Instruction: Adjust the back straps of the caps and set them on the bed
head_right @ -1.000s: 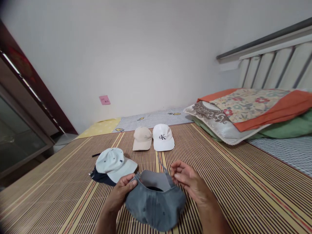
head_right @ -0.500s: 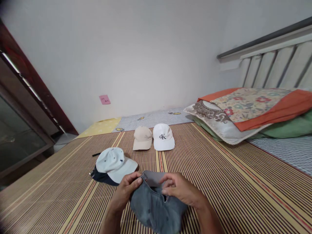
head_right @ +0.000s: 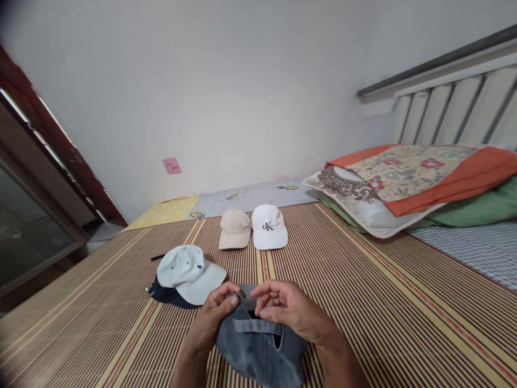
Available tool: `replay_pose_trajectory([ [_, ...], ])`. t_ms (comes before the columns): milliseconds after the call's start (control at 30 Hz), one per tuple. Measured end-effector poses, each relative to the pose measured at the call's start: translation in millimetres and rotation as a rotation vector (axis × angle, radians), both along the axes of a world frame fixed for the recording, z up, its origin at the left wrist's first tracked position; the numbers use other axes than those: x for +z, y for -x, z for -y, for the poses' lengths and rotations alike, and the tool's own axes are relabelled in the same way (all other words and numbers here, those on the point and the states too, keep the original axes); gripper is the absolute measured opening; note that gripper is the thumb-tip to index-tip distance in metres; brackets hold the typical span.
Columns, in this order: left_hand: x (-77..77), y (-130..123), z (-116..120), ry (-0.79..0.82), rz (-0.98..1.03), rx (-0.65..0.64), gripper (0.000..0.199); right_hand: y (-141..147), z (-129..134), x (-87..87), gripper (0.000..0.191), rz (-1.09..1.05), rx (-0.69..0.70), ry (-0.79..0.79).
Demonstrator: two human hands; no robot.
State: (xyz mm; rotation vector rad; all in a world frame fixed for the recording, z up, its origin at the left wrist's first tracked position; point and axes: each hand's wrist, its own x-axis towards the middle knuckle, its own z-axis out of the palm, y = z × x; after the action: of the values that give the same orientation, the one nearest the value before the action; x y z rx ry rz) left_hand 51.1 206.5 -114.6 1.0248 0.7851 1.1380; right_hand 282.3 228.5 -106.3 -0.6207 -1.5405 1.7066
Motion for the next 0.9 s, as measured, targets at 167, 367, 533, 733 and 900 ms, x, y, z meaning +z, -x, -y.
replay_pose_trajectory([
  [167, -5.6, 0.4, -2.9, 0.018, 0.02, 0.061, 0.028, 9.8, 8.9, 7.6, 0.021, 0.245, -0.047, -0.07],
  [367, -6.7, -0.9, -5.0, 0.06, 0.033, 0.07, 0.036, 11.9, 15.0, 19.0, 0.003, 0.22, -0.082, -0.153],
  [533, -8.4, -1.4, -4.2, 0.047, 0.09, 0.027, 0.031, 12.4, 8.9, 13.9, 0.023, 0.001, -0.142, -0.105],
  [733, -7.4, -4.1, -2.9, 0.047, 0.149, -0.002, 0.031, 20.0, 1.0, 4.7, 0.034, -0.053, -0.257, 0.016],
  [900, -8.5, -6.3, -3.1, 0.029, 0.166, -0.013, 0.029, 26.4, -3.1, -0.5, 0.039, -0.099, -0.288, 0.084],
])
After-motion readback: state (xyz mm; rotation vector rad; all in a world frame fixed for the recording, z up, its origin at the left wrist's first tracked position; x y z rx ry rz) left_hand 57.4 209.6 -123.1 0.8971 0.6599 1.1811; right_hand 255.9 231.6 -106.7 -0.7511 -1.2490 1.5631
